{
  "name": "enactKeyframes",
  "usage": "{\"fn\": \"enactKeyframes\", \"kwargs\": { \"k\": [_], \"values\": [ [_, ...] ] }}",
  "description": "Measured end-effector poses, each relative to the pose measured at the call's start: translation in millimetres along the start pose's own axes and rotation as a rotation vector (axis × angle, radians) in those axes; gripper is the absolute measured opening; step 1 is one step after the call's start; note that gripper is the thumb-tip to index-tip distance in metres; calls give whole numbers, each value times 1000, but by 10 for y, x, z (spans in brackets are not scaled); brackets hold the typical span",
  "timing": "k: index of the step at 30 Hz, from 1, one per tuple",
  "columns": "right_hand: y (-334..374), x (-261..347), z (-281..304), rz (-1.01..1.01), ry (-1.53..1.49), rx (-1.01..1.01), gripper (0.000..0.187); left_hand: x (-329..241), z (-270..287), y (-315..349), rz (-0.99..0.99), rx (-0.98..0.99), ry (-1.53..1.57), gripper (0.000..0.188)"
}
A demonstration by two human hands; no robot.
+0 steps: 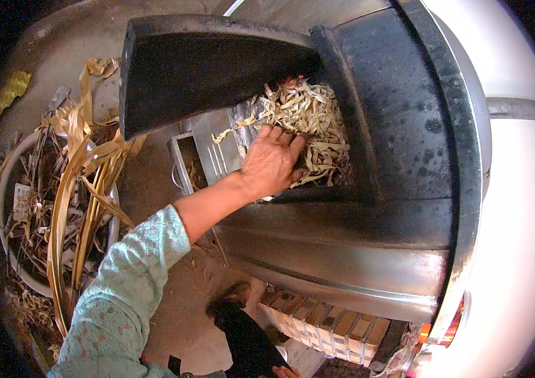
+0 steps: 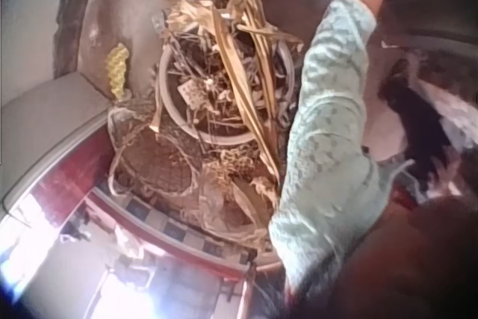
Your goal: The person sits on the floor and repeatedly picks up dried corn husks, tears them into smaller pieces, and places them into a metal stove to maintain a fire. The person uses a lighter to ignite the husks and continues to add more material to the stove throughout the clip.
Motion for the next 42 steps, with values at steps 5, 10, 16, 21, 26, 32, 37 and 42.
{"fn": "enactKeyframes", "kwargs": {
  "k": [5,10,16,21,26,32,37,42],
  "values": [
    [3,-11,1,-2,-14,-12,36,-46,-129,-127,34,97,-117,81],
    [-8,-20,1,10,-13,-20,37,-25,-215,-225,58,72,-247,76],
    [-5,-34,-11,11,-21,-35,37,58,-423,-387,105,210,-241,52],
    [6,-60,-19,8,-11,-19,37,121,-294,-440,141,129,-163,25],
    [16,-65,-28,-13,-8,-20,37,170,-126,-438,144,200,-50,27],
    [33,-88,-37,1,2,-27,37,221,6,-445,166,46,-15,26],
    [54,-100,-40,3,11,-19,38,201,-13,-474,138,25,5,21],
    [56,-102,-48,6,2,-20,37,227,16,-445,191,-131,49,33]
  ]
}}
Point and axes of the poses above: each hand's wrist, its own y-axis away from the middle knuckle, its own z-axis out of the back of the hand, x = y × z, the point moved 6 cm from there along -y, towards the middle knuckle, and after that the axes turned 8 degrees about -z, right-handed, at the moved point
